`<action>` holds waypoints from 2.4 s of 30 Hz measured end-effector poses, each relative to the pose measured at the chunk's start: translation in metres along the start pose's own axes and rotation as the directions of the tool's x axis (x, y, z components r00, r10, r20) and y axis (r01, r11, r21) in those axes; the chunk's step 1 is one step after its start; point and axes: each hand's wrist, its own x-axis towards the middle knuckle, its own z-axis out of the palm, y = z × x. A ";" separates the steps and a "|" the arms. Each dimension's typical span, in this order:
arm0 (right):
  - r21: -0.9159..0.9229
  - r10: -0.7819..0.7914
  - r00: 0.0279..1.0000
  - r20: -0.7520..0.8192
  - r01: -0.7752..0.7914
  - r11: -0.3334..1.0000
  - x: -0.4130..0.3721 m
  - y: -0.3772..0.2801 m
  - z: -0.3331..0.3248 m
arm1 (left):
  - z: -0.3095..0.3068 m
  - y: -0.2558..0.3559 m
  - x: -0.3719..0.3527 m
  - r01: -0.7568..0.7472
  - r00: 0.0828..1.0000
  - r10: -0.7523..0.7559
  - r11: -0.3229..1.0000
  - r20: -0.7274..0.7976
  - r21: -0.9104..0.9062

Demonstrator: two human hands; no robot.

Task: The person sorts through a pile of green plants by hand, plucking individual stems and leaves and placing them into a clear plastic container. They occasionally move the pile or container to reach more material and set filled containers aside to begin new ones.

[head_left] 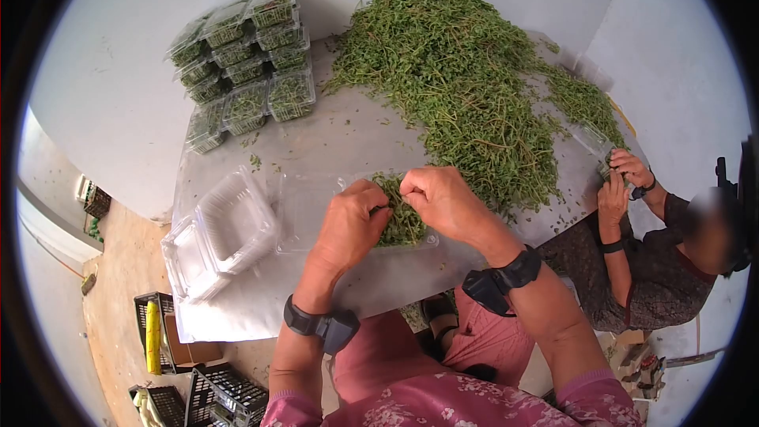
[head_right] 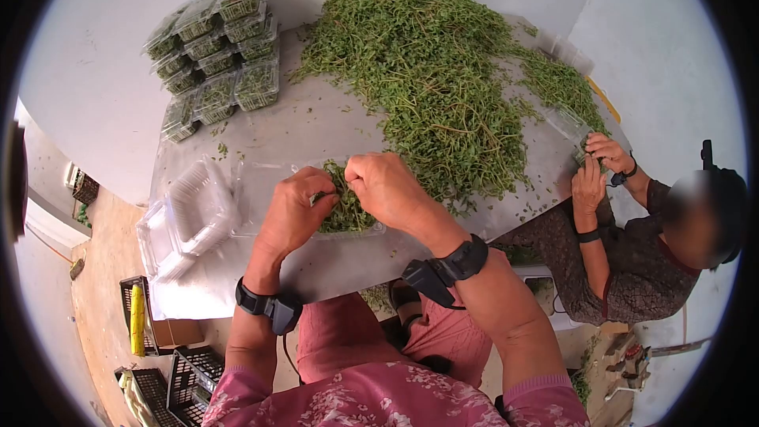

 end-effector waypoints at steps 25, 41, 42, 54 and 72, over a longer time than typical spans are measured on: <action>-0.304 -0.043 0.997 0.058 0.059 0.951 -0.010 0.002 0.025 | -0.003 -0.009 0.000 -0.132 0.990 0.122 0.980 0.076 0.150; -0.114 -0.152 0.972 0.178 0.174 0.978 -0.005 0.004 0.012 | -0.010 -0.010 0.004 -0.072 0.972 0.065 0.997 -0.224 -0.021; -0.134 -0.113 0.973 0.202 0.142 0.981 -0.006 0.006 0.015 | -0.012 -0.011 0.004 -0.036 0.967 0.025 0.999 -0.253 -0.040; 0.033 0.068 0.991 0.114 -0.072 0.997 0.001 -0.006 -0.022 | -0.017 -0.010 0.004 0.073 0.961 -0.064 0.997 -0.269 0.021; -0.179 0.201 0.972 0.121 -0.177 0.968 0.000 0.027 -0.023 | 0.007 0.005 -0.003 -0.083 0.990 0.130 0.841 -0.051 0.535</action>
